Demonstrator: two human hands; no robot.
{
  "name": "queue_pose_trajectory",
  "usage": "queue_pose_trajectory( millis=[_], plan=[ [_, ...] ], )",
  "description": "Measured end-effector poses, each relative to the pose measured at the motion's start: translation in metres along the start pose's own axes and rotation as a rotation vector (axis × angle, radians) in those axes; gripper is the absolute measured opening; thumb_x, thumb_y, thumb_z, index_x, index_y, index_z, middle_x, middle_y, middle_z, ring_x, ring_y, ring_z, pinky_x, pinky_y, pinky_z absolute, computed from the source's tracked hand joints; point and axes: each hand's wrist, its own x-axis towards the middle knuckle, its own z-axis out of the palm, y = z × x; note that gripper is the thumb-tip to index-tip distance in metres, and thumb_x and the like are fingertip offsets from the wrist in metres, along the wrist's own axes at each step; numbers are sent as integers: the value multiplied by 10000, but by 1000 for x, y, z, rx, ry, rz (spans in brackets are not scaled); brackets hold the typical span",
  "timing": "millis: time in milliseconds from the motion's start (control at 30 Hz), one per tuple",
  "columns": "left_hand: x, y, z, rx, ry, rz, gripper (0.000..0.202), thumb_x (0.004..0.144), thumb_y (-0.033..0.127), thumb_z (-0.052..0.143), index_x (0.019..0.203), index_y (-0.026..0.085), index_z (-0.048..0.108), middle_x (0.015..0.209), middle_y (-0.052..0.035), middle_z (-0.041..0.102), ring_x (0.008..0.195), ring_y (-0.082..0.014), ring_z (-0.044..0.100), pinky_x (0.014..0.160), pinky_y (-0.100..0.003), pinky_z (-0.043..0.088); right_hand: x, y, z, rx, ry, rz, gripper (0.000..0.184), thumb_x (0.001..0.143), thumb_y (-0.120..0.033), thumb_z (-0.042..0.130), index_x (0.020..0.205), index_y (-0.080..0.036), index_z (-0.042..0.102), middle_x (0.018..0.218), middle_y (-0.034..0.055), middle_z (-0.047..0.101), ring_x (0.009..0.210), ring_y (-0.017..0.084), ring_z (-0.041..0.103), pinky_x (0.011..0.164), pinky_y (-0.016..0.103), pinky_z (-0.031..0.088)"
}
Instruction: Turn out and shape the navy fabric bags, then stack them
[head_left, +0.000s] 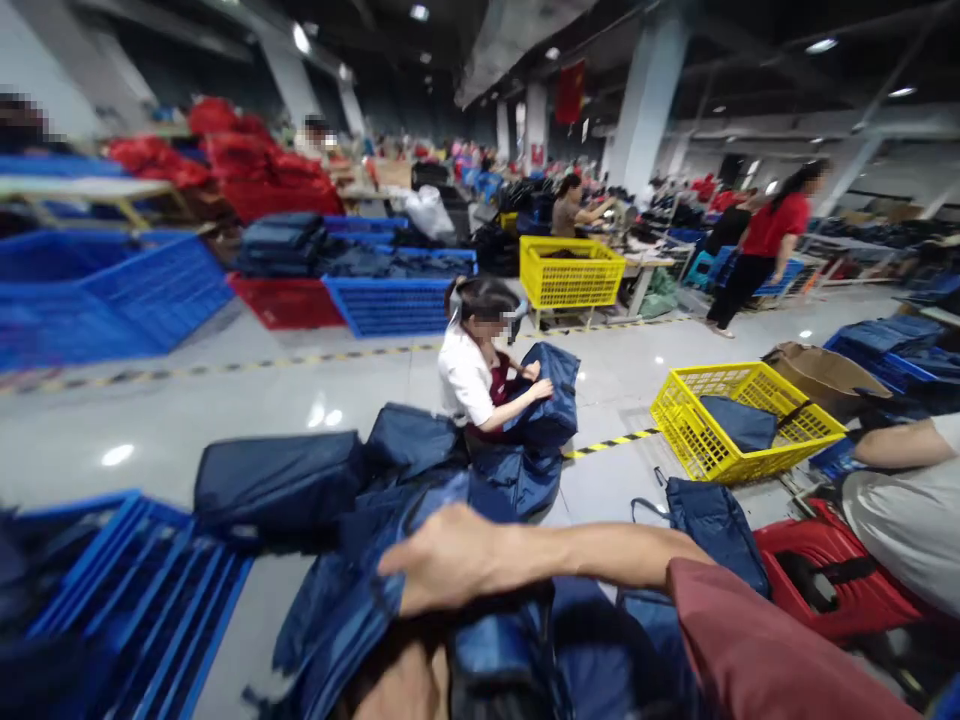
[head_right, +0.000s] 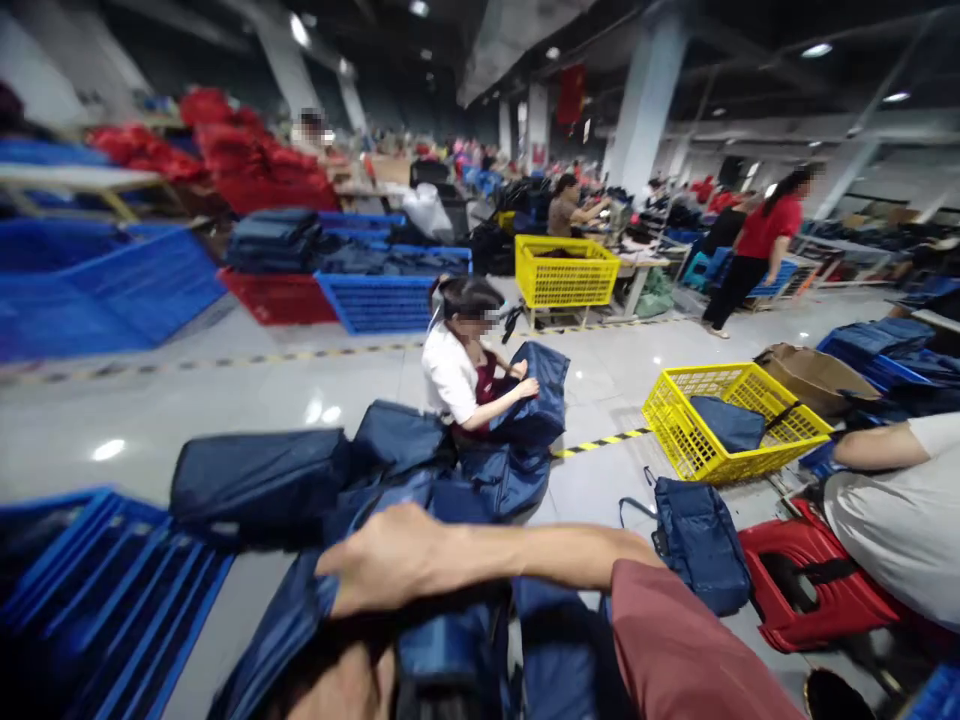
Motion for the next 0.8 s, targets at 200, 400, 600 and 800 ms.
queue_pose_trajectory(
  millis=[200, 400, 600, 800],
  plan=[
    [-41, 8, -1, 394, 65, 12, 472, 1119, 400, 454, 1291, 93, 769, 907, -146, 736, 806, -284, 614, 792, -416, 437, 39, 68, 31, 325, -98, 37, 211, 903, -227, 702, 1072, -185, 821, 765, -51, 668, 674, 72, 507, 687, 212, 322],
    [-25, 10, 7, 347, 216, 116, 365, 1128, 399, 520, 1194, 118, 744, 814, -90, 702, 726, -248, 580, 754, -394, 416, 74, 145, 65, 413, -176, 77, 371, 891, -472, 695, 758, -126, 691, 686, -60, 447, 682, 80, 360, 652, 247, 237],
    [-28, 1, 6, 220, 314, 178, 349, 1128, 357, 498, 1265, 96, 684, 788, -86, 697, 670, -236, 529, 703, -398, 391, 85, 215, 150, 238, -245, 319, 559, 927, -629, 728, 664, -143, 650, 634, -20, 469, 732, 125, 411, 671, 275, 256],
    [-30, -19, 21, 191, 341, 251, 418, 1100, 424, 590, 1356, 100, 659, 847, -101, 733, 682, -221, 580, 717, -384, 401, 49, 213, 237, 374, -410, 477, 365, 965, -548, 700, 821, -222, 779, 830, 53, 741, 916, 219, 622, 804, 259, 425]
  ],
)
